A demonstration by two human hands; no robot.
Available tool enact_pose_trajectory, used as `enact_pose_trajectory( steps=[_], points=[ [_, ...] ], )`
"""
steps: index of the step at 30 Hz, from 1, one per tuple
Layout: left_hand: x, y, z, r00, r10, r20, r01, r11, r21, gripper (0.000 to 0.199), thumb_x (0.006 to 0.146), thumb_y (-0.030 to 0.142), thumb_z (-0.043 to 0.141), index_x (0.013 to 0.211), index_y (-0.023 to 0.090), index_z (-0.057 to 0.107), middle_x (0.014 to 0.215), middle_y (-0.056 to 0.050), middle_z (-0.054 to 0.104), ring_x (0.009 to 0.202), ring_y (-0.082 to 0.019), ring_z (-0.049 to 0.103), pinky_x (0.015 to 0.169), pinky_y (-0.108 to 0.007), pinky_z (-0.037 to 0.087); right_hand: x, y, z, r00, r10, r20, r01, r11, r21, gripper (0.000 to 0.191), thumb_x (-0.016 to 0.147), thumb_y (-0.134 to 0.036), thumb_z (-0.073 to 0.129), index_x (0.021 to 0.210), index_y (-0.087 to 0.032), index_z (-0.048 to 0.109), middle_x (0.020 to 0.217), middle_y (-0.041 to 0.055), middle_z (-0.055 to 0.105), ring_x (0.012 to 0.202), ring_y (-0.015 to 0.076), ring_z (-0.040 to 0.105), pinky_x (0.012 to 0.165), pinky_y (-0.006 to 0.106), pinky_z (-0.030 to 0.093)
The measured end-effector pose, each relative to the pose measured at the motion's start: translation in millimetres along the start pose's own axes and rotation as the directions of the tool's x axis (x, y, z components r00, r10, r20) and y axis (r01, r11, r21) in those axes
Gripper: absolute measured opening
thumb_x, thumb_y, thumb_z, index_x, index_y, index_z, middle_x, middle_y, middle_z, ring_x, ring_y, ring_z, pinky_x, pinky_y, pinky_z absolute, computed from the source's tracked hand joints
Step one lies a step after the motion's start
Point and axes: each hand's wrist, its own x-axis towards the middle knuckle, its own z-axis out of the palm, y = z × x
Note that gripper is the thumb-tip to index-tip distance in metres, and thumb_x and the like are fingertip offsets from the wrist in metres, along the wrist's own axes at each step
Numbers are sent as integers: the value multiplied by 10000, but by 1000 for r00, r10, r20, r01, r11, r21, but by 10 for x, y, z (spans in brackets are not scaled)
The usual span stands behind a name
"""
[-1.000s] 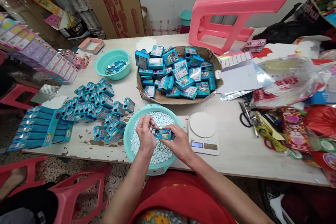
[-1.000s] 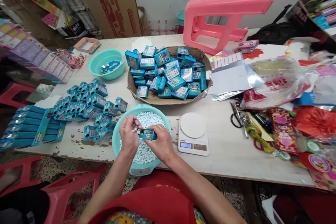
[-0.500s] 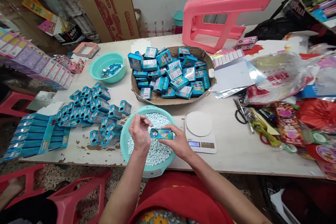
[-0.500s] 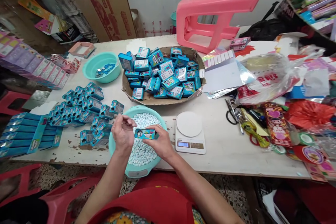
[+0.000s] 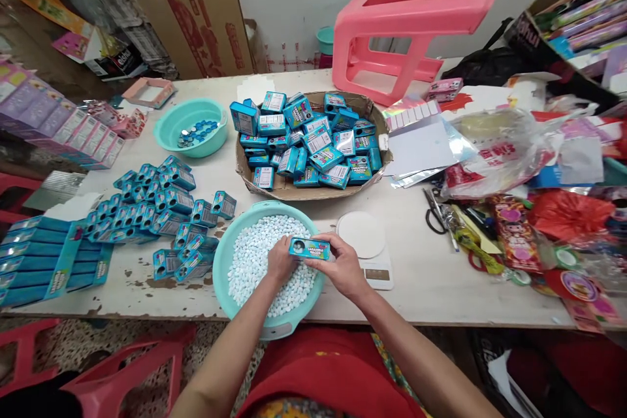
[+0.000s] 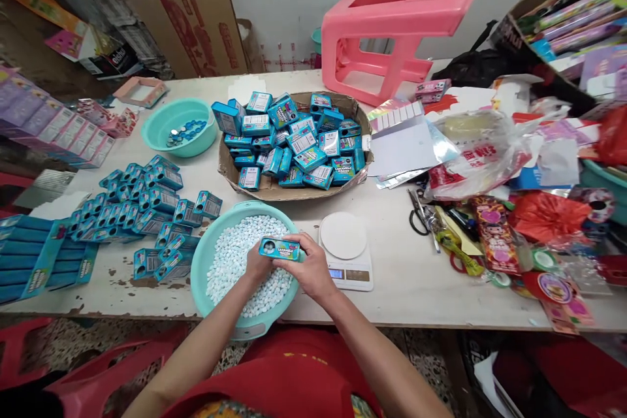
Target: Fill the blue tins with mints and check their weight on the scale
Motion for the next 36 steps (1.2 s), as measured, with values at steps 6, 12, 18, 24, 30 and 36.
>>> enact_pose_trajectory(
  steps=[6,12,18,24,30,36],
  points=[
    [24,-128,0,997,41,-61,-35,995,97,269,897,353,387,845,207,607,867,-77,641,797,-211,595,683,-288,406,76,227,-444,945,7,-327,-40,994,-97,405,669,-368,752,1006,-204,602,949,45,625,863,210,601,783,356,498],
    [-143,-151,-154,970,220,-106,-200,965,171,264,888,346,417,954,221,640,1015,-102,631,1003,-257,545,897,-386,395,135,820,-967,858,-27,-514,-117,962,-246,397,670,-437,722,962,-198,598,870,34,627,796,218,602,720,379,513],
    [-208,-381,-199,944,-92,-316,176,953,248,595,797,548,512,1261,177,509,1372,-174,393,1288,-382,284,999,-548,278,494,514,-1096,884,-327,-334,79,809,-582,590,708,-419,701,1217,-221,480,1232,120,518,1168,289,475,975,497,388],
    [-33,-125,-53,960,-155,-234,196,967,163,570,777,574,527,1192,188,581,1236,-176,468,1126,-356,437,889,-494,395,2079,163,-868,955,-170,-242,-71,662,-746,681,776,-516,598,1301,-127,406,1322,193,436,1249,303,390,1003,436,345],
    [-110,63,-65,995,52,-88,-46,996,71,196,826,348,521,920,274,676,1056,-88,592,1022,-279,517,872,-402,398,2711,435,-539,981,16,-195,-175,522,-835,954,580,-629,719,1335,-150,385,1395,229,323,1273,431,279,966,581,274],
    [2,-25,-12,956,-181,-232,132,969,-209,132,729,352,618,780,236,658,831,-59,615,815,-226,571,731,-314,426,2613,530,-648,983,27,180,161,330,-930,778,587,-432,809,1252,-199,481,1304,152,468,1219,361,371,993,517,266]
  ],
)
